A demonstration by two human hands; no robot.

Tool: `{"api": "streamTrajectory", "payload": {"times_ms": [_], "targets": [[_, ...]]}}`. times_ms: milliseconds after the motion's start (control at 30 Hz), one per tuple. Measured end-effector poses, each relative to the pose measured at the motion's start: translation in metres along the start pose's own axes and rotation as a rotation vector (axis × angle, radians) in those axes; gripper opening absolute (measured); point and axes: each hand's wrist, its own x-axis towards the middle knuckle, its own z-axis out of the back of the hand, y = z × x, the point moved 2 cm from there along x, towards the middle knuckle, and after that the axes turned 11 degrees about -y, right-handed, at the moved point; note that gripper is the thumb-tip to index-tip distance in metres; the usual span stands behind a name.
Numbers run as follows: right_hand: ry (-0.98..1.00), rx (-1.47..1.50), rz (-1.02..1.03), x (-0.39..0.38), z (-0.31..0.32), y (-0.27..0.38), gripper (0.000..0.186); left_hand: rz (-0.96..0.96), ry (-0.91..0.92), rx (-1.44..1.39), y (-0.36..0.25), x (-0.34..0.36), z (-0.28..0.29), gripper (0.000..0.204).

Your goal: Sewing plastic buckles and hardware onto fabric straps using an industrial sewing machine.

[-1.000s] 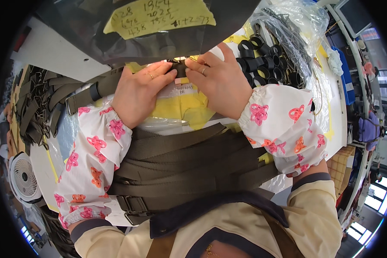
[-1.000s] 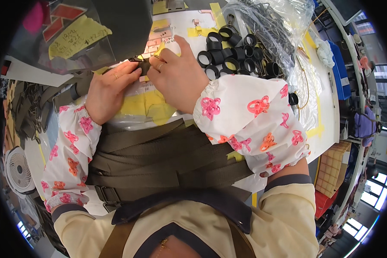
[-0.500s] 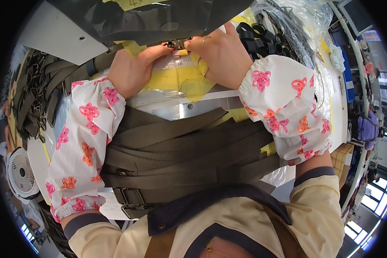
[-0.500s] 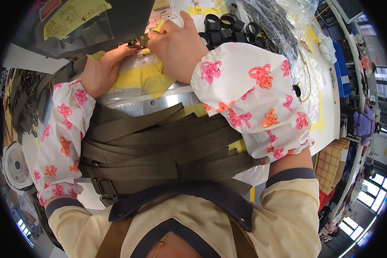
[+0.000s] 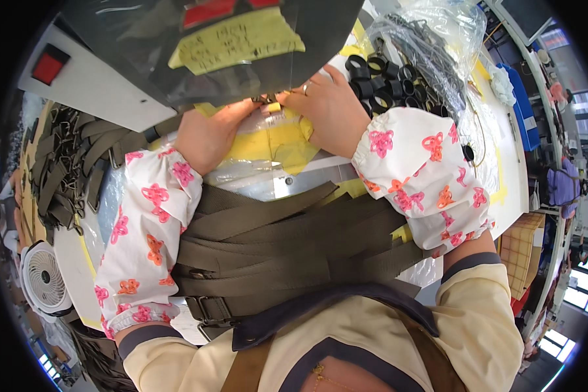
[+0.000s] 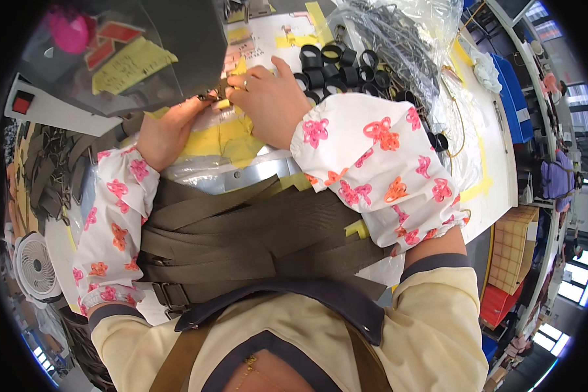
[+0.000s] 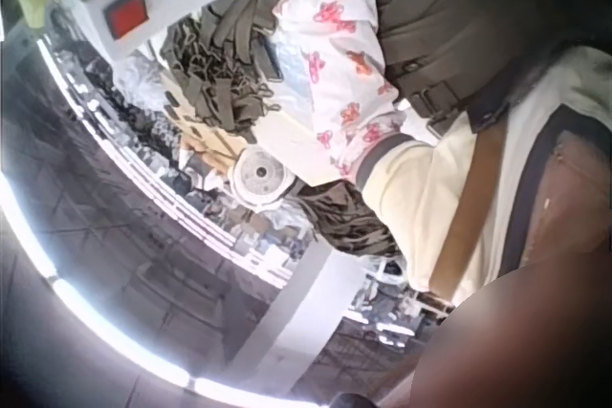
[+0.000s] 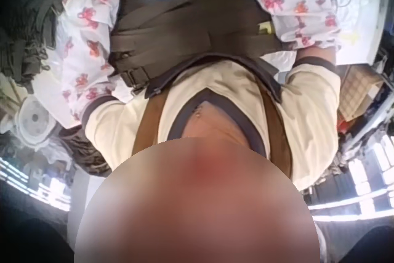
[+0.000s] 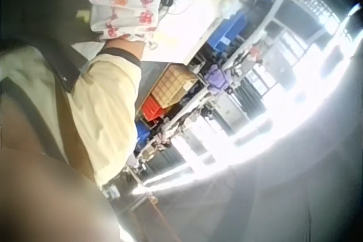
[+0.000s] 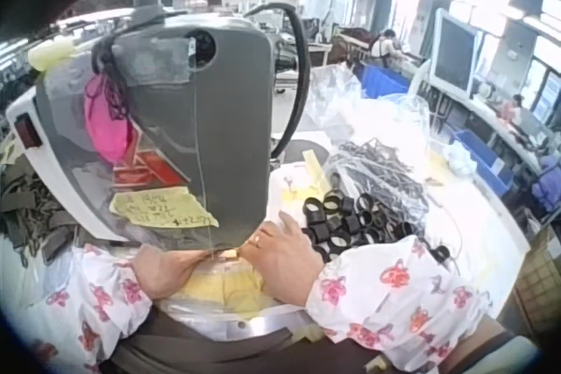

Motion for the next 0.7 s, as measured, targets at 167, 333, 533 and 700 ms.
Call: {"api": "streamTrajectory", "payload": {"times_ms": [167, 333, 533, 700], "targets": [[0.008, 0.072, 0.006, -0.005, 0.007, 0.006, 0.041, -0.017, 0.083, 0.070, -0.017, -0.003, 0.011, 0.035], [-0.007, 0.114, 0.022, -0.018, 0.012, 0.018, 0.045, -0.314, 0.010, 0.003, -0.031, -0.004, 0.021, 0.021], [-0.047, 0.060, 0.085, -0.016, 0.012, 0.017, 0.038, -0.380, 0.113, 0.137, -0.030, -0.004, 0.023, 0.013], [-0.027, 0.080, 0.056, -0.017, 0.011, 0.014, 0.047, -0.333, 0.072, 0.070, -0.026, -0.004, 0.019, 0.014]]}}
